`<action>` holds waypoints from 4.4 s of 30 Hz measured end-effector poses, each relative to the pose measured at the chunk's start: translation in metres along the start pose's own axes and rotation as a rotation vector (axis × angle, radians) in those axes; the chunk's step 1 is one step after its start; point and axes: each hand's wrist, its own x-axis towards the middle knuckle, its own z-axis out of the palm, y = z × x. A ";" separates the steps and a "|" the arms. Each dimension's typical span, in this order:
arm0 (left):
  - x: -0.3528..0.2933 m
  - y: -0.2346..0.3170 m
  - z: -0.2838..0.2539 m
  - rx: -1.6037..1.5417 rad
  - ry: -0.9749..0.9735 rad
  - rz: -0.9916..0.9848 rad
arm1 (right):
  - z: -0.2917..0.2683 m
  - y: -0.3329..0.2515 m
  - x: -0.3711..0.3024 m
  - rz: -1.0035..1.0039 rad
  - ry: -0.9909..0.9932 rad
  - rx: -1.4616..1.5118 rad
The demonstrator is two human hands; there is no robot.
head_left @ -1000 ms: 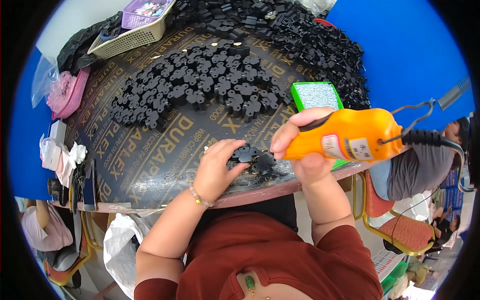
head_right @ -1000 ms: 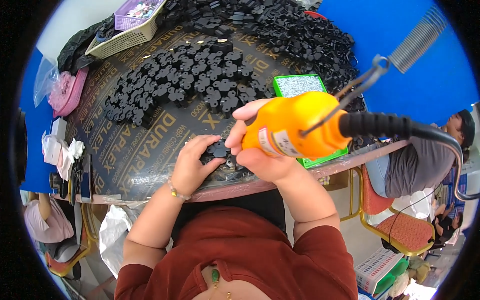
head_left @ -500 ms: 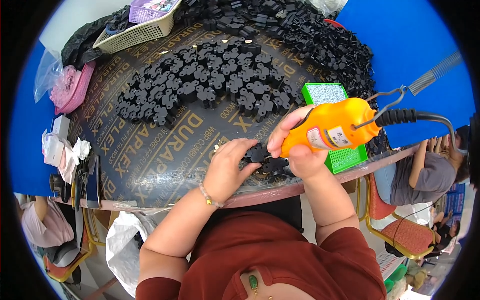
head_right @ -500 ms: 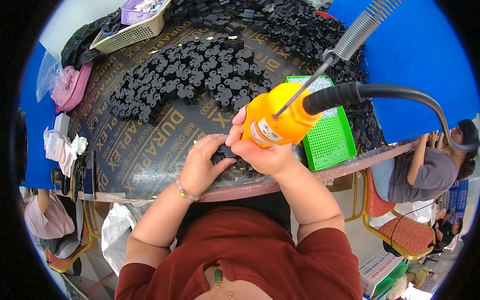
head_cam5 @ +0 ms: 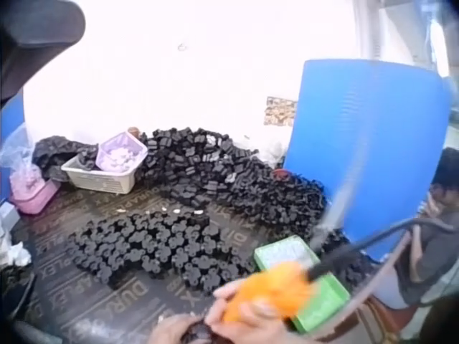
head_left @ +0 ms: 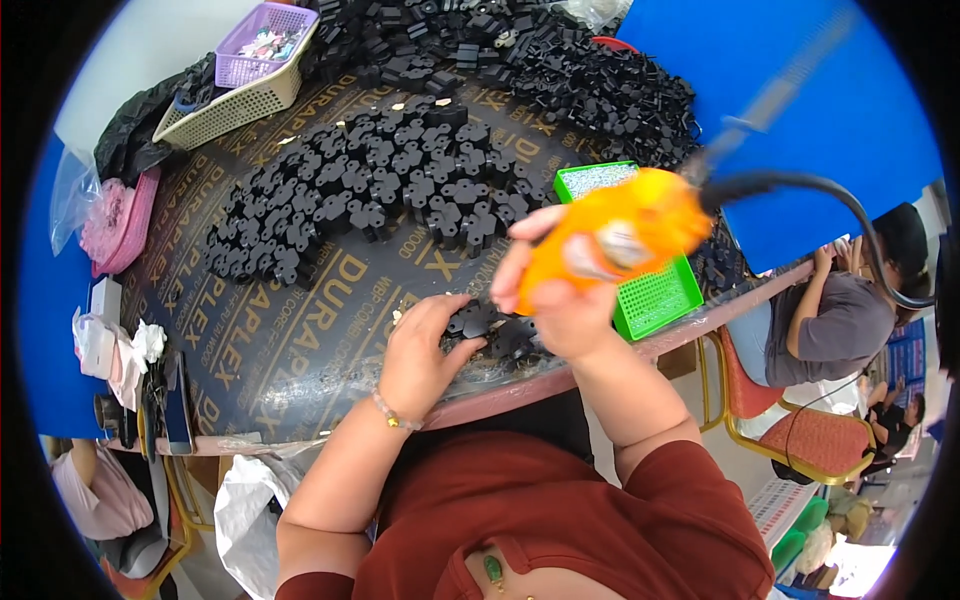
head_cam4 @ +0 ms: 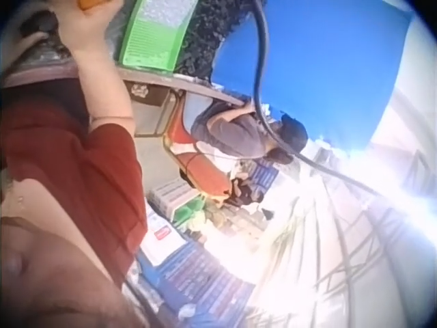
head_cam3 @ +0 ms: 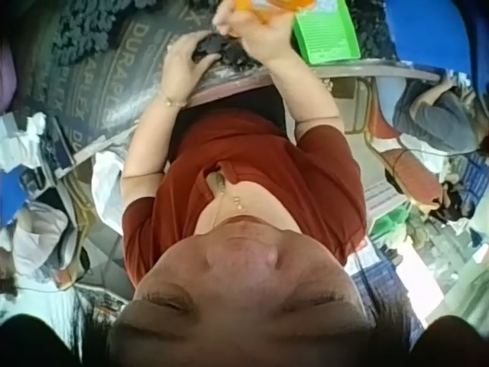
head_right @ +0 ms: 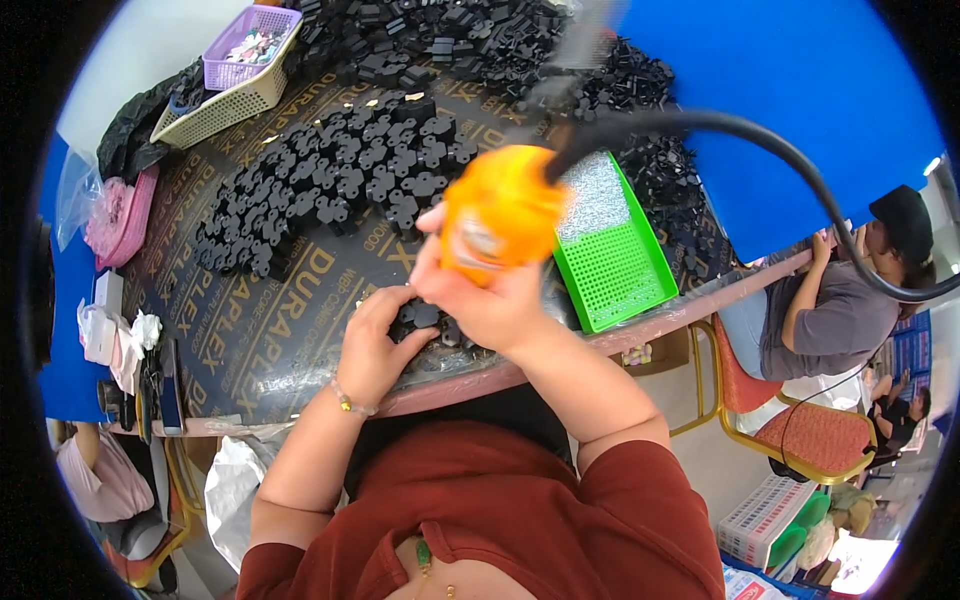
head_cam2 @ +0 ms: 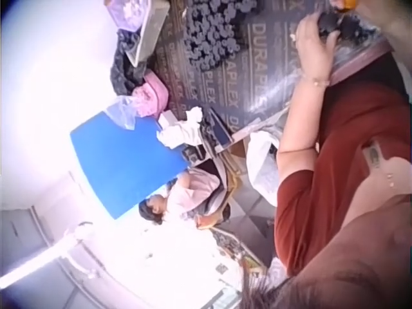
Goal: Using an electric screwdriver to join black plastic components on a factory assembly line.
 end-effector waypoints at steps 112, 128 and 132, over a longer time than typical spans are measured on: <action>0.003 0.025 -0.030 0.300 -0.106 0.019 | -0.168 -0.062 -0.052 -0.279 0.502 -0.523; -0.007 0.000 -0.009 0.182 0.091 0.036 | -0.042 -0.059 -0.018 -0.279 0.210 -0.281; -0.007 0.000 -0.011 0.173 0.096 0.035 | -0.007 -0.029 -0.003 -0.052 -0.029 -0.102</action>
